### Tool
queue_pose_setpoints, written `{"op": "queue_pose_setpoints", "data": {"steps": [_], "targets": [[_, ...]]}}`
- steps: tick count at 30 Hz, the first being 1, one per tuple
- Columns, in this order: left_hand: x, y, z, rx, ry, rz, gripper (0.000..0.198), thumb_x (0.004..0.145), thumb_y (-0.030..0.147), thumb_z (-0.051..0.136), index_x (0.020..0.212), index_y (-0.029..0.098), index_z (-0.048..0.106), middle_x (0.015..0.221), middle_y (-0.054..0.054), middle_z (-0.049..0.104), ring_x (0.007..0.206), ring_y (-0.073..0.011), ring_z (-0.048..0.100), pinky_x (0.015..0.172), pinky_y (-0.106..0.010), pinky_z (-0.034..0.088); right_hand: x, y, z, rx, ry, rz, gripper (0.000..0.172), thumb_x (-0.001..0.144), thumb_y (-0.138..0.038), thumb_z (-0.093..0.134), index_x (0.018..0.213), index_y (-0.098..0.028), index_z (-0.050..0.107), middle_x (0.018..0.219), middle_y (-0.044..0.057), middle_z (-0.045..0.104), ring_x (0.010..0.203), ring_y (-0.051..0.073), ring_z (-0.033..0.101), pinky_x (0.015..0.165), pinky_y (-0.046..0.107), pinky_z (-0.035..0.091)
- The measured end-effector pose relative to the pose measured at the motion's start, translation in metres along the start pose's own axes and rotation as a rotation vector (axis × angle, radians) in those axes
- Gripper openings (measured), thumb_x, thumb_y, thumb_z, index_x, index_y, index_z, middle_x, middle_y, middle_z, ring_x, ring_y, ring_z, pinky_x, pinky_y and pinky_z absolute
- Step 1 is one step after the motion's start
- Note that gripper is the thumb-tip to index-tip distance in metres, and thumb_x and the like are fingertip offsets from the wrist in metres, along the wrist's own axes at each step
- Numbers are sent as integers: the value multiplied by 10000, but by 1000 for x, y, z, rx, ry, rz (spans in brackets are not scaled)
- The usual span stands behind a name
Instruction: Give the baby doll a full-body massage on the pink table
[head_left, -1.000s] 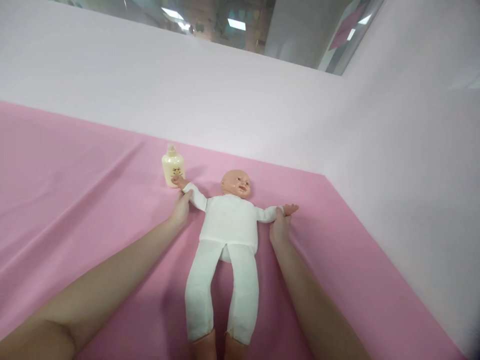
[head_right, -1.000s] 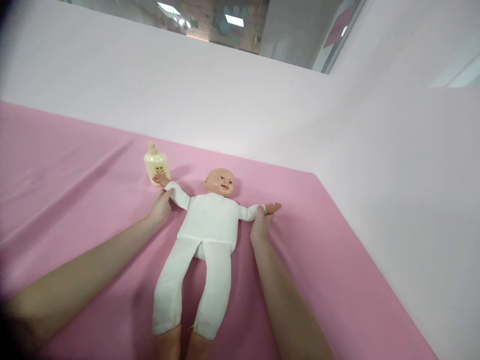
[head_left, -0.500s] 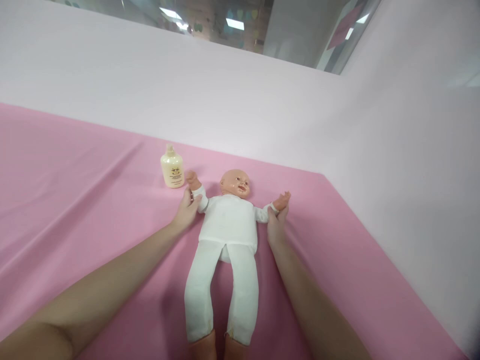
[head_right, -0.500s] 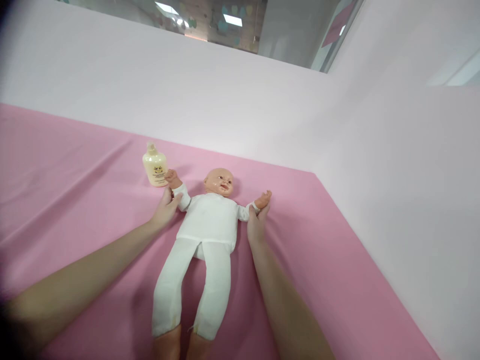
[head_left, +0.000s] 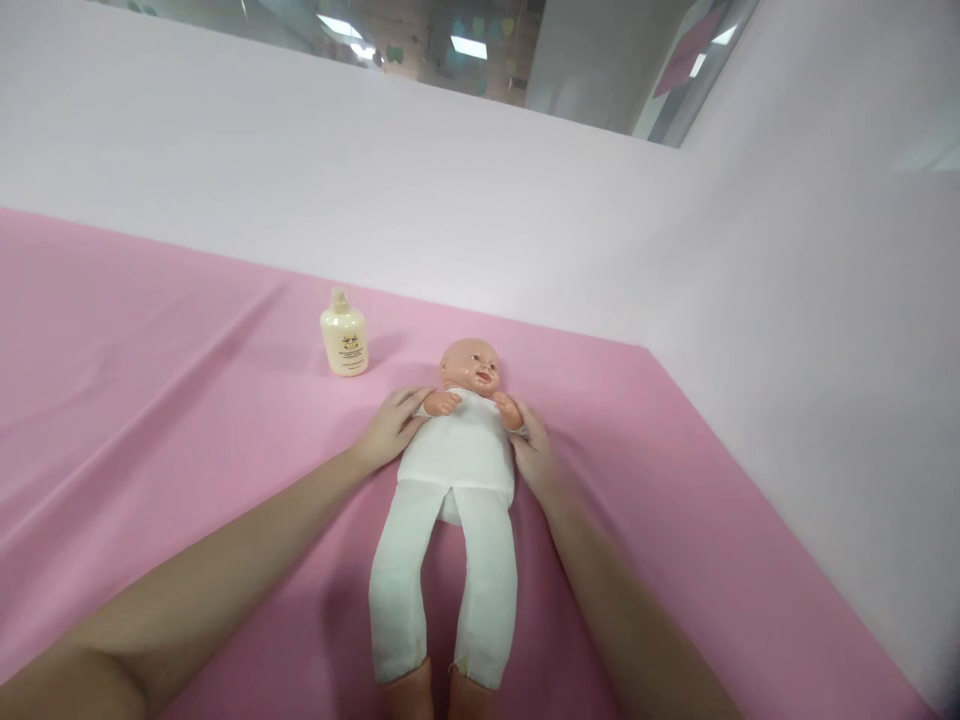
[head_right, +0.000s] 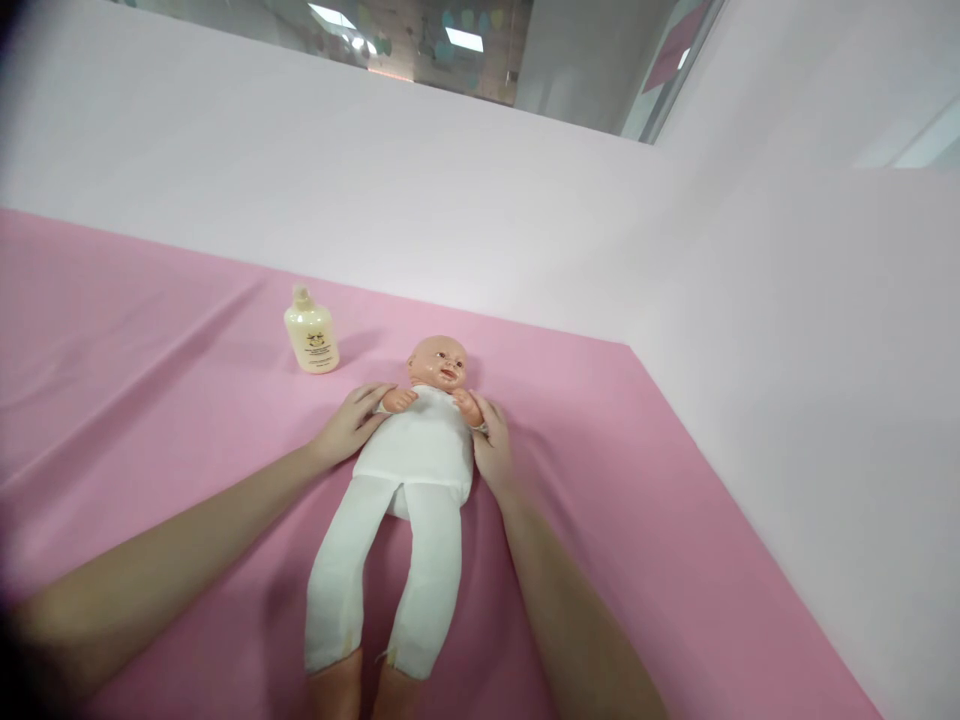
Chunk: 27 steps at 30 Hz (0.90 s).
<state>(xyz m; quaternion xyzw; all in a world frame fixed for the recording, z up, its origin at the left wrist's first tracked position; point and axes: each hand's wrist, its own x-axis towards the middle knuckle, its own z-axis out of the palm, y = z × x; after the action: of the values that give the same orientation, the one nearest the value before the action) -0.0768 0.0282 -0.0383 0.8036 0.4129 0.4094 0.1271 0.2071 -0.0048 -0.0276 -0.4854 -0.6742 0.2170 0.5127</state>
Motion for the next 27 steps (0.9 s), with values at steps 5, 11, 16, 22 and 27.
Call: {"op": "queue_pose_setpoints", "data": {"steps": [5, 11, 16, 22, 27], "targets": [[0, -3, 2, 26, -16, 59, 433, 992, 303, 432, 1408, 227, 525, 1367, -110, 582, 1270, -275, 523, 1122, -479, 408, 1, 1, -1, -168, -92, -76, 662, 725, -61, 436, 1292, -339, 635, 1268, 15, 638, 1231, 239, 531, 1155, 459, 386], [0, -3, 1, 31, -23, 57, 436, 988, 302, 440, 1410, 233, 527, 1369, -108, 577, 1279, -275, 517, 1124, -474, 412, 1, -1, -1, -184, -94, -89, 677, 725, -59, 431, 1315, -335, 616, 1272, 15, 625, 1232, 233, 519, 1150, 434, 388], [0, -1, 1, 16, -20, 49, 448, 979, 320, 452, 1413, 245, 532, 1362, -109, 581, 1277, -286, 516, 1123, -491, 408, 0, -3, -1, -154, -85, -75, 693, 701, -62, 428, 1306, -334, 626, 1267, 8, 630, 1237, 236, 515, 1156, 432, 377], [0, 1, 0, -22, -32, 7, 463, 967, 341, 471, 1420, 265, 528, 1372, -99, 579, 1301, -297, 497, 1146, -500, 378, 0, -4, -1, -99, -43, -54, 650, 692, -86, 446, 1263, -319, 652, 1250, 6, 651, 1215, 247, 533, 1151, 453, 380], [0, 1, 0, -61, -10, -32, 477, 952, 345, 484, 1416, 241, 524, 1370, -108, 581, 1311, -297, 492, 1155, -499, 366, -1, -1, -1, -67, -26, -25, 624, 699, -102, 457, 1264, -292, 643, 1289, 16, 641, 1256, 239, 516, 1165, 454, 365]]}}
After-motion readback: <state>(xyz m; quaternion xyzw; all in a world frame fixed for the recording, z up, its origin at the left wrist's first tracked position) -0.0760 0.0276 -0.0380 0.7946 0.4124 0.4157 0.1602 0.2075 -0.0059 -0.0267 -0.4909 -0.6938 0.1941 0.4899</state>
